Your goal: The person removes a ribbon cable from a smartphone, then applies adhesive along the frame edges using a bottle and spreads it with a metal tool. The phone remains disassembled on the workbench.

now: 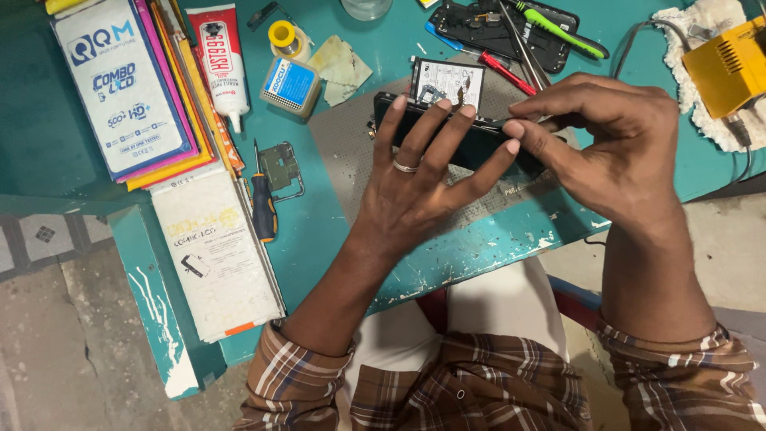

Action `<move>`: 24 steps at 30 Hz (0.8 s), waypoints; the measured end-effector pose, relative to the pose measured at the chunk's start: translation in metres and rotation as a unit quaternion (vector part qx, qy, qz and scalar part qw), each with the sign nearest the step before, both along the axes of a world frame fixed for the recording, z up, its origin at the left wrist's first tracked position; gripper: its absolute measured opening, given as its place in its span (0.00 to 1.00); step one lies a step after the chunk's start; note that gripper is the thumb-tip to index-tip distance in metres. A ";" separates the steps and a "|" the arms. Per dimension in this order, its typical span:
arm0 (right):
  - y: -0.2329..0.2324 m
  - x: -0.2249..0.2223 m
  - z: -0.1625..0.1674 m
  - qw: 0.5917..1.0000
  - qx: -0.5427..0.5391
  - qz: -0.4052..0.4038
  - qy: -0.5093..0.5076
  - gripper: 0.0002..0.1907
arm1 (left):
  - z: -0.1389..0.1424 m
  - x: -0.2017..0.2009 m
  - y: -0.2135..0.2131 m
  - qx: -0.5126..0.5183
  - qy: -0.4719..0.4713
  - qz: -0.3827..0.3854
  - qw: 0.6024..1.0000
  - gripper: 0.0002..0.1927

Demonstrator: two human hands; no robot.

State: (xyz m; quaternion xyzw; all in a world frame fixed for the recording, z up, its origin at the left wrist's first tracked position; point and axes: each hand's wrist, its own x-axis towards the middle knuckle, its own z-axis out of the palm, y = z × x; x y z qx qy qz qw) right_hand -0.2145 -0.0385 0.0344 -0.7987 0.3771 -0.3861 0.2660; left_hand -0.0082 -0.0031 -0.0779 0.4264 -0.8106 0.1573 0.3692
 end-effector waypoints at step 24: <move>-0.001 -0.001 -0.005 0.998 0.056 -0.006 0.027 0.07 | 0.014 -0.003 0.009 0.047 -0.048 0.013 0.998 0.21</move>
